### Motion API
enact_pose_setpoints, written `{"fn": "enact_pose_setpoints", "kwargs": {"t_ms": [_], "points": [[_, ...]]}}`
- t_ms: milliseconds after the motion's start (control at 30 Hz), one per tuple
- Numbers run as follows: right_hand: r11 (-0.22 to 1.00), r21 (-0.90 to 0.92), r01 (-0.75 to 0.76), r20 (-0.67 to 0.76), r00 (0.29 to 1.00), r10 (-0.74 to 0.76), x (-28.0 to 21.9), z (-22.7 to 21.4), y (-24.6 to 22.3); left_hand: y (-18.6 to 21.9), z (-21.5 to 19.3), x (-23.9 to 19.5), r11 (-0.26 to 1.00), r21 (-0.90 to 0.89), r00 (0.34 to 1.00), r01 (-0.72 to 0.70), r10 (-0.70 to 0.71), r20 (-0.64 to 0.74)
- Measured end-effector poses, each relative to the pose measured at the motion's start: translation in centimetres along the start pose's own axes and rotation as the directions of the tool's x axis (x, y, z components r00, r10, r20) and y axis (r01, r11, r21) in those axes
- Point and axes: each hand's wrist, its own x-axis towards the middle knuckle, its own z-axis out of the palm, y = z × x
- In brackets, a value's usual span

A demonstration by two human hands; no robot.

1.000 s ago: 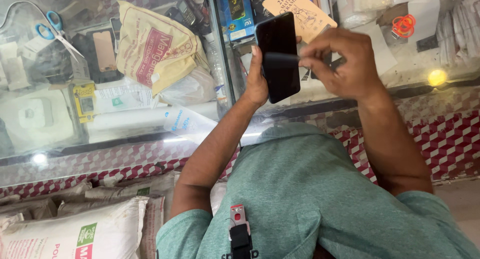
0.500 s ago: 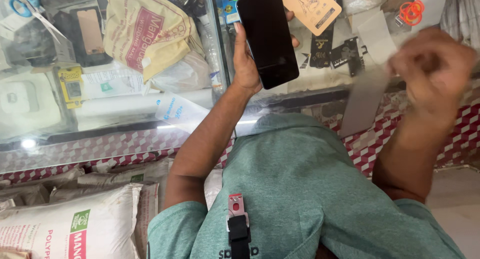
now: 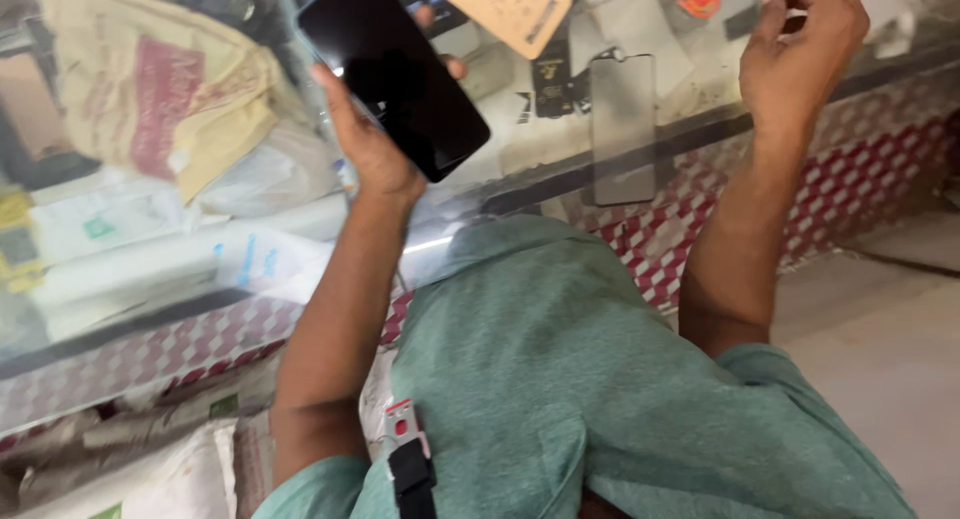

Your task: The person removes a screen protector from its packaging and applies it to a smartphone. They align the protector, smooth it onto the screen, and peel off the protective film.

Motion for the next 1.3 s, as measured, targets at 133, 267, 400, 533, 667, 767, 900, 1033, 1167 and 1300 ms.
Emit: {"fn": "enact_pose_setpoints", "kwargs": {"t_ms": [133,267,400,533,667,767,900,1033,1167,1300], "points": [[0.984,0.127,0.127,0.165,0.975,-0.147,0.2,-1.0,1.2,0.0,0.4,-0.2,0.998,0.062,1.000,-0.002,0.001,0.021],[0.966,-0.096,0.239,0.215,0.953,-0.215,0.4,0.2,1.5,-0.4,0.7,-0.2,0.993,0.110,0.998,0.036,-0.041,0.038],[0.933,-0.191,0.304,0.260,0.933,-0.251,0.6,0.8,2.0,-0.2,0.7,-0.3,0.994,0.069,0.992,0.085,-0.091,0.088],[0.885,-0.256,0.389,0.275,0.907,-0.319,0.4,0.7,2.9,-0.3,0.5,-0.7,0.984,0.037,0.977,0.172,-0.176,0.118],[0.960,0.090,0.264,0.132,0.953,-0.274,1.1,0.6,3.1,-0.1,0.5,-0.4,0.979,0.053,0.964,0.195,-0.202,0.173],[0.945,0.272,0.182,0.051,0.978,-0.203,1.1,0.6,2.6,-0.3,0.4,-0.4,0.975,0.041,0.956,0.220,-0.224,0.188],[0.725,0.616,-0.308,0.319,0.939,0.129,-3.0,0.5,-0.3,-0.3,0.4,-0.4,0.979,0.072,0.957,0.189,-0.200,0.210],[0.349,0.666,-0.659,0.740,0.527,-0.417,-10.4,0.1,-4.6,0.0,0.6,-0.2,0.985,0.114,0.957,0.126,-0.151,0.249],[0.298,0.575,-0.762,0.709,0.282,-0.647,-12.7,-2.6,-4.4,0.1,0.5,-0.2,0.985,0.122,0.951,0.121,-0.151,0.269],[0.400,0.541,-0.739,0.757,0.222,-0.614,-10.1,-3.0,-3.7,-0.5,0.3,-0.3,0.962,0.258,0.952,0.093,-0.162,0.261]]}}
